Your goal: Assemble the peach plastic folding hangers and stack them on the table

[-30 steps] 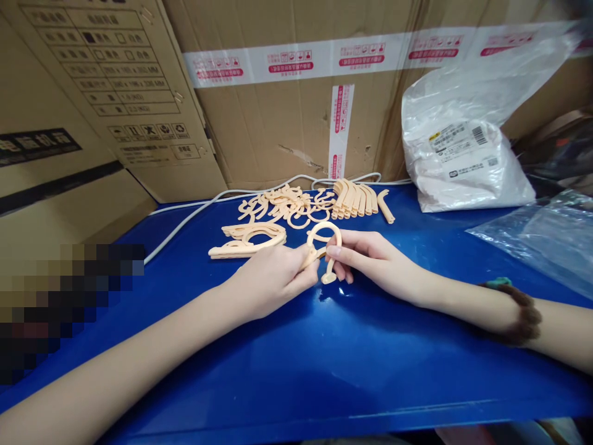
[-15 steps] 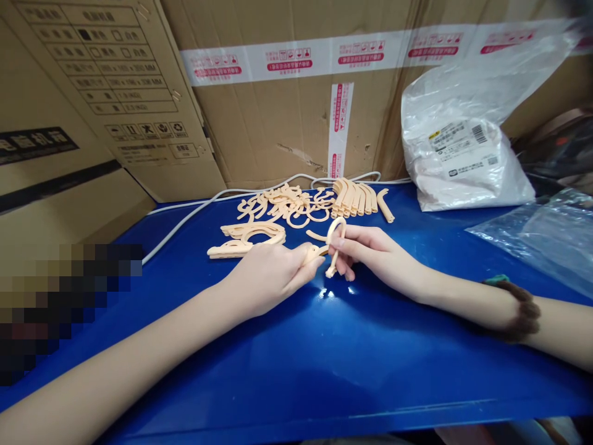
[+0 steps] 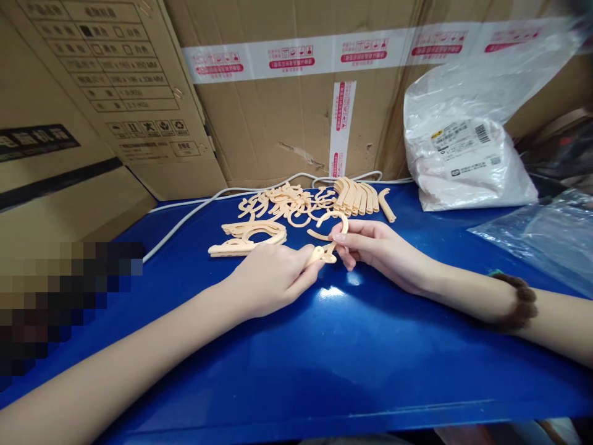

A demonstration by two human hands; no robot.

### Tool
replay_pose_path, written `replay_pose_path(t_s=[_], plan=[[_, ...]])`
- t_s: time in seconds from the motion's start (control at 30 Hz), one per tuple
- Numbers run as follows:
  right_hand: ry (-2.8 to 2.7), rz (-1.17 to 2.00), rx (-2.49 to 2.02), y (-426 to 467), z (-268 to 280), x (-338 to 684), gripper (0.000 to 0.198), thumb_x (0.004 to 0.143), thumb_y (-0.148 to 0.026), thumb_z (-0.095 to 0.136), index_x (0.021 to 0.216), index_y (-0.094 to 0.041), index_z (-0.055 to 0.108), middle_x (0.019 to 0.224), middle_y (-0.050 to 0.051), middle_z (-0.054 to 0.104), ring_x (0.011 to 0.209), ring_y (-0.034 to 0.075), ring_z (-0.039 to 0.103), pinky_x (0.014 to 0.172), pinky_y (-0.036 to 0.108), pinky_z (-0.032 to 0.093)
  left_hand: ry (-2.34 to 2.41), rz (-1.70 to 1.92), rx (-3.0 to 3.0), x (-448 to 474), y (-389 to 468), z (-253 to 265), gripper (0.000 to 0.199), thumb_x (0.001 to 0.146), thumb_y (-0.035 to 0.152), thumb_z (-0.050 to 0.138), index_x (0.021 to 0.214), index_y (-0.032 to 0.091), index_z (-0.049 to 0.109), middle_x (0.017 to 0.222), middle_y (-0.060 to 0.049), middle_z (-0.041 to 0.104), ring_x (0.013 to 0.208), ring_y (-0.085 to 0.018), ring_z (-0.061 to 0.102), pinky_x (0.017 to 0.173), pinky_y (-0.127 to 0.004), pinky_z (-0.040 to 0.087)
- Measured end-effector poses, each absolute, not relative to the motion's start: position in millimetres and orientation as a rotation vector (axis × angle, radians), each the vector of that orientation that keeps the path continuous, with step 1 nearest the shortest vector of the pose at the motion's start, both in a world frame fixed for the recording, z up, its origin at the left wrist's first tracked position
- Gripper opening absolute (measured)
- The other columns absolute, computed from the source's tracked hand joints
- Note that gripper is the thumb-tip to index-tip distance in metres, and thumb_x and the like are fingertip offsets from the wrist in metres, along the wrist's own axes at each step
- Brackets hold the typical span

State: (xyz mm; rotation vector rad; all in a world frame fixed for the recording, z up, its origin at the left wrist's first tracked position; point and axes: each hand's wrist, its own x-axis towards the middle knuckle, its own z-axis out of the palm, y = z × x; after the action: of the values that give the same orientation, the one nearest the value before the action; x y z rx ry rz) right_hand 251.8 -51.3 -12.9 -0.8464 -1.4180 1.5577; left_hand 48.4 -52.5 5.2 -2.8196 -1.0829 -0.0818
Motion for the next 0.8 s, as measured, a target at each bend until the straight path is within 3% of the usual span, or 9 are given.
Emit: replay_pose_path(t_s=[0.17,0.37,0.53,0.8], plan=[[-1.335,1.612,-0.880,-49.2,-11.9,252.0,0.015,0.080,-0.028,0.069,0.078,-0.014,0.062,0.065,-0.002,0.057,0.058,0.008,0.051,0.061,0.024,0.044,-1.089,-0.115,-2.830,46.5,-50.8,4.3,0.039,0.099,0.037,0.032,0.072,0.018,0.053,0.062,-0.001,0.062,0.053,-0.015,0.051,0.052,-0.027,0.023],[-1.244,1.644,-0.874,-49.0,-13.0,252.6,0.015,0.079,-0.026,0.068,0.085,-0.015,0.060,0.066,-0.002,0.060,0.058,0.010,0.053,0.060,0.025,0.044,-1.064,-0.174,-2.742,45.6,-52.3,1.8,0.038,0.100,0.038,0.026,0.079,0.019,0.050,0.064,-0.002,0.060,0.057,-0.018,0.053,0.052,-0.028,0.024],[-1.258,1.610,-0.904,-50.8,-12.4,251.5,0.030,0.077,-0.024,0.070,0.102,-0.018,0.055,0.065,-0.004,0.061,0.057,0.009,0.052,0.060,0.025,0.044,-1.046,-0.157,-2.758,46.3,-53.0,3.4,0.037,0.100,0.038,0.025,0.081,0.018,0.050,0.064,-0.002,0.059,0.059,-0.017,0.054,0.054,-0.028,0.024],[-1.278,1.563,-0.917,-51.2,-13.6,251.2,0.038,0.078,-0.025,0.068,0.109,-0.019,0.049,0.064,-0.005,0.059,0.056,0.010,0.052,0.060,0.027,0.044,-1.045,-0.151,-2.772,45.7,-52.5,2.5,0.035,0.098,0.036,0.027,0.078,0.019,0.049,0.060,-0.001,0.059,0.057,-0.017,0.054,0.052,-0.028,0.022]])
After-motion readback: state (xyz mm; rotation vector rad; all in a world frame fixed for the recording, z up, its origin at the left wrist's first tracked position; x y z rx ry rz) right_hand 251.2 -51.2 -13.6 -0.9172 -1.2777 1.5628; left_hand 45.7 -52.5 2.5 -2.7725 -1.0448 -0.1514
